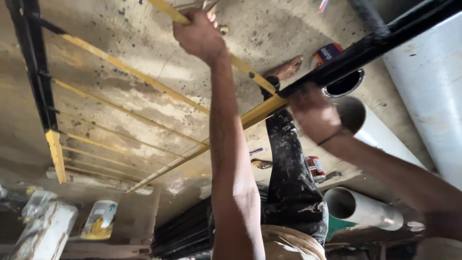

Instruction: Apply black paint to the frame and rails of a metal gate structure using a cloth or brush.

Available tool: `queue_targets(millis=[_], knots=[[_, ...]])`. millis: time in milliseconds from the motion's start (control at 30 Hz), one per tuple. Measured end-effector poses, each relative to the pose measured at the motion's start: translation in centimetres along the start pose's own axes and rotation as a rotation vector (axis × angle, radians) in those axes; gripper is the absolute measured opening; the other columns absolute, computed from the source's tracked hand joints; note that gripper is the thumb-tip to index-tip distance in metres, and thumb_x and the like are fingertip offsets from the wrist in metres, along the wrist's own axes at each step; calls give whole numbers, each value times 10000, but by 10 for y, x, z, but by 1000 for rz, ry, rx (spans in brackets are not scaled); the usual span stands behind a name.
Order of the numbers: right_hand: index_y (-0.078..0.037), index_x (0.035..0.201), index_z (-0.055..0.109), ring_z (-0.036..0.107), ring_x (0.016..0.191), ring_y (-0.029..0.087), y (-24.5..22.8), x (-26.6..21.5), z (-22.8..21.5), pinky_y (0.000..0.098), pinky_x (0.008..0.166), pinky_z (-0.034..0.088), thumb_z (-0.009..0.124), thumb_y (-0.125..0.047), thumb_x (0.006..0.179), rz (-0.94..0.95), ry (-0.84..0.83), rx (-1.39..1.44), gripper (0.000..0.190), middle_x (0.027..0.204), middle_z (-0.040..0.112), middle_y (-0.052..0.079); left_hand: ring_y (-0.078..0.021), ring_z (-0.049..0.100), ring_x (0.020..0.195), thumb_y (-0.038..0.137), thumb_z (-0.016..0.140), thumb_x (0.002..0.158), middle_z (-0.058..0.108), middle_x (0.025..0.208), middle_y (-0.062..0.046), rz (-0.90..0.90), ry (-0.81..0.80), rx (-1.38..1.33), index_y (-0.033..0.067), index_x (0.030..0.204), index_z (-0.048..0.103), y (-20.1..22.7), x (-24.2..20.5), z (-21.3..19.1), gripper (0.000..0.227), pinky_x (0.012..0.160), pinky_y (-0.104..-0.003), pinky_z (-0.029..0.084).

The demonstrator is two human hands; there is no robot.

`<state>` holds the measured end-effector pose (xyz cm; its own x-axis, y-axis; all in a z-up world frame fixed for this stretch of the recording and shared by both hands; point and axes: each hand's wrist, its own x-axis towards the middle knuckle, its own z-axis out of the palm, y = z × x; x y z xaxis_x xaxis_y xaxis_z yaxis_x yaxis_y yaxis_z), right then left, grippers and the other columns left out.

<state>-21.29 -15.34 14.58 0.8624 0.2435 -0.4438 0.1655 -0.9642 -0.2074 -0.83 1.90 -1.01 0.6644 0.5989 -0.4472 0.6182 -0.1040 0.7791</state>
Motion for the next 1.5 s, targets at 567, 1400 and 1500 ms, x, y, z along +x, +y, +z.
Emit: queue_targets(millis=[567,1400,1500], knots=[[-168,1146,785,616,1206,293,124,-19,-34,370,814,592,648,-7,886,209,253,-80,335,1200,750,54,-141,522,416,-77,518,879,572,573,-117,-59,-93,-287,-35,751,434,5,5,3,159,345,-292,370],[1,1116,723,510,1243,402,9,5,-3,411,970,498,657,-155,740,150,102,329,413,1237,615,155,-248,669,511,52,540,909,671,678,-189,-47,-56,-88,-29,797,502,-11,30,-7,143,469,-355,579],[-25,967,735,491,1239,404,13,12,-4,434,1034,482,667,-183,771,38,-5,322,261,1220,597,157,-252,616,521,84,557,962,616,705,-180,-34,-92,-146,-21,822,505,0,30,-4,182,466,-372,521]])
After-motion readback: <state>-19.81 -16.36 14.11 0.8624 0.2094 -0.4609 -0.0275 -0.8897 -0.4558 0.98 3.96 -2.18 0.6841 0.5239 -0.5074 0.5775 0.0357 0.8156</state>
